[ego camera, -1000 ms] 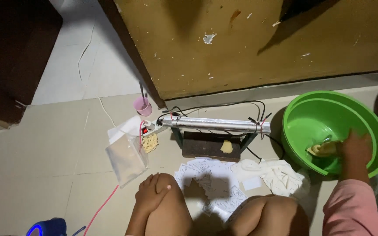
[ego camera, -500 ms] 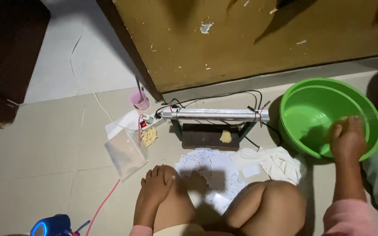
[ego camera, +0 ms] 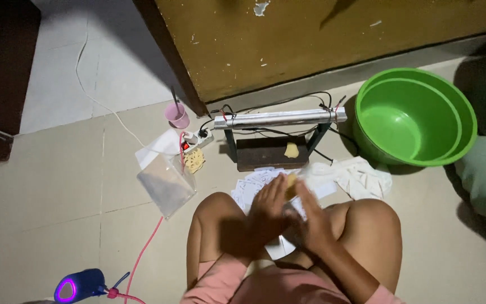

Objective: The person is manually packaging snacks into plastic bags and sealing them using a heat sealer.

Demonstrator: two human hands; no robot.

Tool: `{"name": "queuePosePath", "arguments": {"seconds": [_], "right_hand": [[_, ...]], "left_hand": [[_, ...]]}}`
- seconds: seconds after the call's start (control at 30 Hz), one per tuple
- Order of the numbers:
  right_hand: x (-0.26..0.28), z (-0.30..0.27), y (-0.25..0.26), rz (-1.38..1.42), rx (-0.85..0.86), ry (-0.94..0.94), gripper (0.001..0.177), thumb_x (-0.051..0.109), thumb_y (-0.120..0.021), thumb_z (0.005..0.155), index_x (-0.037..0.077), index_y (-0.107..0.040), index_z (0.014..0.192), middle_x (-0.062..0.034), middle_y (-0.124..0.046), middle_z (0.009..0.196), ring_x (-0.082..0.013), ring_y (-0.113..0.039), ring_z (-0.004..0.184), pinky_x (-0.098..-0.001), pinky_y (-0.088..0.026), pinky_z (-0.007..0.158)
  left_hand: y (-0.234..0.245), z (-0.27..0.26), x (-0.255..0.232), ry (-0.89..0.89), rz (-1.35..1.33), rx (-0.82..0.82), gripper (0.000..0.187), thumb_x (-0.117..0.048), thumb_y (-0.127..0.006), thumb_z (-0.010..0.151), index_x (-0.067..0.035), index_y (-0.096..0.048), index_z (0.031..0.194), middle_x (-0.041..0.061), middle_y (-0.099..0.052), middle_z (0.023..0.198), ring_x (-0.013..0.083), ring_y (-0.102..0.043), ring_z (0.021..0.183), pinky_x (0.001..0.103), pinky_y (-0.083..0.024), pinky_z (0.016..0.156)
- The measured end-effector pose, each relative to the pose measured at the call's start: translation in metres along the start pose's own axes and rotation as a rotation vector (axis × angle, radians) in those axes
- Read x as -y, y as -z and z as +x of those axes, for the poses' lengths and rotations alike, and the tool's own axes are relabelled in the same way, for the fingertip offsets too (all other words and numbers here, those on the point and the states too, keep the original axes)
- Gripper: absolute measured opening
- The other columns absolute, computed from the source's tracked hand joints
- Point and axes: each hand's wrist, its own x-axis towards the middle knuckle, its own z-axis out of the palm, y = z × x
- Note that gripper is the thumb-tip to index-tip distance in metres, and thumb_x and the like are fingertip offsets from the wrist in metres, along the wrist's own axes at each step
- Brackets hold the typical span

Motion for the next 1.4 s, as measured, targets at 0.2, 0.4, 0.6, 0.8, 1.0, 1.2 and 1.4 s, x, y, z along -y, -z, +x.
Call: {"name": "queuePosePath", "arguments": {"seconds": [0.2,0.4,0.6,0.8,1.0,1.2,1.4], "right_hand": [[-0.007,0.013,-0.017,0.097,0.036,0.175,0.085,0.025,-0.079,0.081,0.016,-0.038,0.155,-0.014,-0.046,0.155,-0.0289,-0.077,0.105,-0.0383,-0.066,0.077],[-0.067,0.077,-0.018,0.414,-0.325,0.057,0.046,0.006,-0.049,0.104,-0.001,-0.04,0.149,-0.0212,-0.06,0.128,-0.0327,-0.068,0.105,-0.0354,-0.058,0.072],[-0.079,0.047,-0.04,-0.322,0.197,-0.218,0.07,0.033,-0.072,0.09,0.015,-0.045,0.152,-0.0237,-0.048,0.146,-0.0373,-0.044,0.142,-0.0467,-0.038,0.117],[-0.072,0.049,-0.046,-0.653,0.602,-0.185,0.081,0.04,-0.073,0.094,0.025,-0.031,0.161,-0.0194,-0.026,0.165,-0.0428,-0.023,0.154,-0.0515,-0.029,0.121],[-0.128,0.042,-0.069,-0.662,0.622,-0.191,0.079,0.033,-0.075,0.088,0.037,-0.034,0.156,-0.0156,-0.041,0.157,-0.0437,-0.039,0.146,-0.0522,-0.047,0.107],[-0.112,0.045,-0.06,-0.581,0.514,-0.191,0.056,0.016,-0.07,0.091,0.018,-0.052,0.144,-0.0167,-0.061,0.128,-0.0359,-0.063,0.121,-0.046,-0.056,0.094],[-0.1,0.046,-0.053,-0.588,0.416,-0.202,0.029,0.016,-0.063,0.094,0.018,-0.062,0.123,-0.0108,-0.067,0.106,-0.0283,-0.072,0.1,-0.0401,-0.062,0.08]], "left_hand": [[-0.011,-0.034,0.051,0.724,-0.927,0.154,0.099,-0.006,-0.074,0.078,-0.013,-0.023,0.163,0.017,-0.049,0.141,0.0299,-0.06,0.125,0.038,-0.053,0.097],[-0.069,-0.061,0.117,0.756,-1.244,-0.104,0.072,0.001,-0.082,0.076,-0.001,-0.051,0.142,0.017,-0.065,0.115,0.024,-0.066,0.102,0.038,-0.059,0.088],[-0.048,-0.046,0.089,0.755,-1.435,-0.221,0.069,-0.003,-0.087,0.079,-0.002,-0.046,0.134,0.014,-0.063,0.106,0.0219,-0.067,0.094,0.037,-0.061,0.082],[-0.042,-0.042,0.084,0.765,-1.559,-0.222,0.081,0.0,-0.078,0.085,-0.007,-0.034,0.153,0.015,-0.06,0.114,0.0221,-0.068,0.096,0.038,-0.062,0.084],[-0.056,-0.05,0.104,0.791,-1.704,-0.159,0.086,0.001,-0.066,0.089,-0.023,-0.021,0.158,0.021,-0.052,0.132,0.0303,-0.069,0.106,0.046,-0.065,0.082],[-0.068,-0.054,0.112,0.738,-1.733,-0.131,0.081,0.004,-0.062,0.088,-0.015,-0.026,0.158,0.024,-0.051,0.136,0.0343,-0.064,0.115,0.051,-0.06,0.093],[-0.066,-0.047,0.114,0.729,-1.69,-0.071,0.077,0.0,-0.069,0.09,-0.012,-0.031,0.156,0.024,-0.052,0.139,0.0323,-0.064,0.118,0.049,-0.059,0.096]]}}
